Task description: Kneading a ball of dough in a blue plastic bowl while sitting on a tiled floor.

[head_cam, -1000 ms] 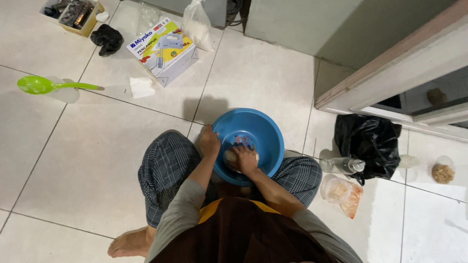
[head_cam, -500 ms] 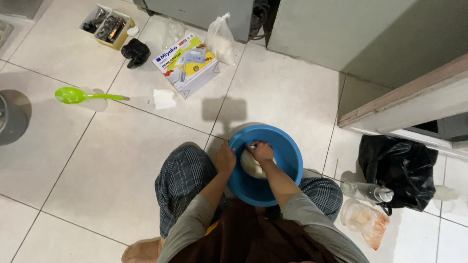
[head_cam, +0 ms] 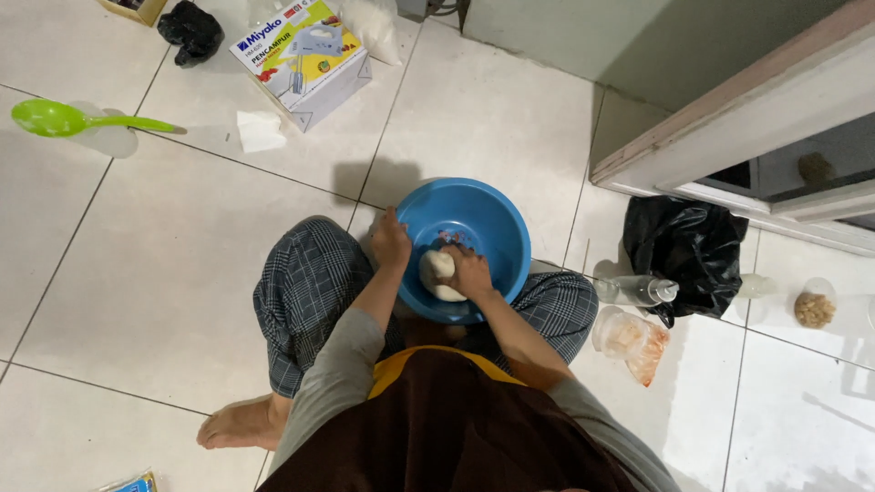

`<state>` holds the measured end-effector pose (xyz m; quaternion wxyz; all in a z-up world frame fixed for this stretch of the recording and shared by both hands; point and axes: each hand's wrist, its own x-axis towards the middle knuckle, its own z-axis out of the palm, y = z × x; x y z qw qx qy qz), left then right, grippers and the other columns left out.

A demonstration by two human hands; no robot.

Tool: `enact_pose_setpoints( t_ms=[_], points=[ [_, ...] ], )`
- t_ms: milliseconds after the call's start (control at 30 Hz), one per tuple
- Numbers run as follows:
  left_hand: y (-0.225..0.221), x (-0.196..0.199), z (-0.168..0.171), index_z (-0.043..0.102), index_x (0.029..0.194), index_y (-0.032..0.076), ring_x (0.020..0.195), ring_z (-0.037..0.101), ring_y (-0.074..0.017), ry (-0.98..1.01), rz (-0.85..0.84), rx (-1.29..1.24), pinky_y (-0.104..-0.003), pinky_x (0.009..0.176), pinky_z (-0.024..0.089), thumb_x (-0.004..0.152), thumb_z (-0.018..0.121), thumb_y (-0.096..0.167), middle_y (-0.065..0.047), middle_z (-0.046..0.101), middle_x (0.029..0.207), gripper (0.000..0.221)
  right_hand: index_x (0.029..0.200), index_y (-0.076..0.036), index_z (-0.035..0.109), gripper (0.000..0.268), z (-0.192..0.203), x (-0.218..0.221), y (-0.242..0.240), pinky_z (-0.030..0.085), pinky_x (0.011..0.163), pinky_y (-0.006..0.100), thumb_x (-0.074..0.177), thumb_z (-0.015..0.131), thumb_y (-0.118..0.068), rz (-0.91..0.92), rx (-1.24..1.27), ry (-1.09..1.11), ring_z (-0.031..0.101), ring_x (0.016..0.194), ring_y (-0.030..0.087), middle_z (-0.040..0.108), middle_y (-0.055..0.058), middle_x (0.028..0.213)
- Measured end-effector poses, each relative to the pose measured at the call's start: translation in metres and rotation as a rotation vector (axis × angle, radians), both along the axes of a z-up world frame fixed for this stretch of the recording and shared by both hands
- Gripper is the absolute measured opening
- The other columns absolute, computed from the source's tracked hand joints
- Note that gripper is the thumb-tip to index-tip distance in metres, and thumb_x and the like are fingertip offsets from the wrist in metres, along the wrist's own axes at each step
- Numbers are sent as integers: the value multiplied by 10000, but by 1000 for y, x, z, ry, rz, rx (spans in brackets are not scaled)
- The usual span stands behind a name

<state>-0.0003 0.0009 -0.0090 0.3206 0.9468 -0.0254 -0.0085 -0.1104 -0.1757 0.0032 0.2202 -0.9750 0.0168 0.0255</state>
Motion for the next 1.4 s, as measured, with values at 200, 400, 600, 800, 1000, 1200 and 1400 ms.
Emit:
enact_pose_setpoints(
  t_ms=[200, 400, 600, 800, 1000, 1200, 1400],
  points=[
    [2, 3, -9, 485, 1466, 5, 907, 726, -309, 106, 15, 3, -430, 802, 593, 1043, 609, 219, -179, 657, 1107, 490, 1127, -312, 721, 619, 0, -23, -4, 562, 897, 457, 567, 965, -409, -124, 390, -7, 710, 1032, 311, 748, 38, 1038],
    [3, 5, 1, 486, 1470, 45, 968, 733, -315, 192, 33, 53, -459, 888, 581, 1045, 591, 239, -147, 646, 1107, 479, 1086, -236, 753, 557, 58, -1, -5, 559, 894, 455, 570, 959, -199, -249, 433, -284, 691, 985, 365, 712, 62, 974],
    [3, -1, 20, 537, 1408, 61, 993, 737, -306, 245, 73, -82, -457, 931, 553, 1073, 530, 266, -102, 670, 1068, 393, 1118, -215, 722, 536, 87, -4, 19, 524, 905, 493, 636, 859, -26, -69, 260, -610, 667, 1035, 374, 650, 77, 1062],
    [-1, 0, -16, 552, 1404, 27, 834, 728, -299, -36, 31, 2, -388, 765, 603, 1019, 629, 247, -141, 676, 1016, 450, 1005, -136, 766, 184, 39, -33, 30, 568, 906, 562, 821, 772, -148, -77, 226, 155, 715, 1072, 400, 756, 134, 1056],
    [3, -1, -18, 526, 1421, -57, 813, 718, -391, -162, -3, -62, -476, 694, 584, 1013, 662, 191, -270, 682, 1063, 497, 1190, -9, 659, 271, -45, -1, -40, 487, 982, 487, 1031, 603, -221, -825, 947, -307, 628, 1153, 341, 690, 251, 1180],
    [5, 2, -15, 492, 1465, -21, 918, 727, -374, 38, 2, -76, -477, 724, 599, 1047, 586, 270, -231, 680, 1152, 518, 1557, -129, 425, 796, -150, 73, -83, 537, 911, 441, 1016, 390, -713, -1080, 972, 491, 576, 1304, 345, 498, 137, 1545],
    [1, 3, -1, 511, 1435, 13, 905, 739, -279, 94, 5, 59, -425, 718, 615, 1091, 526, 355, -168, 687, 1148, 485, 1251, 3, 718, 849, 24, 107, 15, 402, 1156, 503, 1008, 294, -691, -610, 474, 441, 542, 1366, 384, 662, 246, 1334]
  ],
)
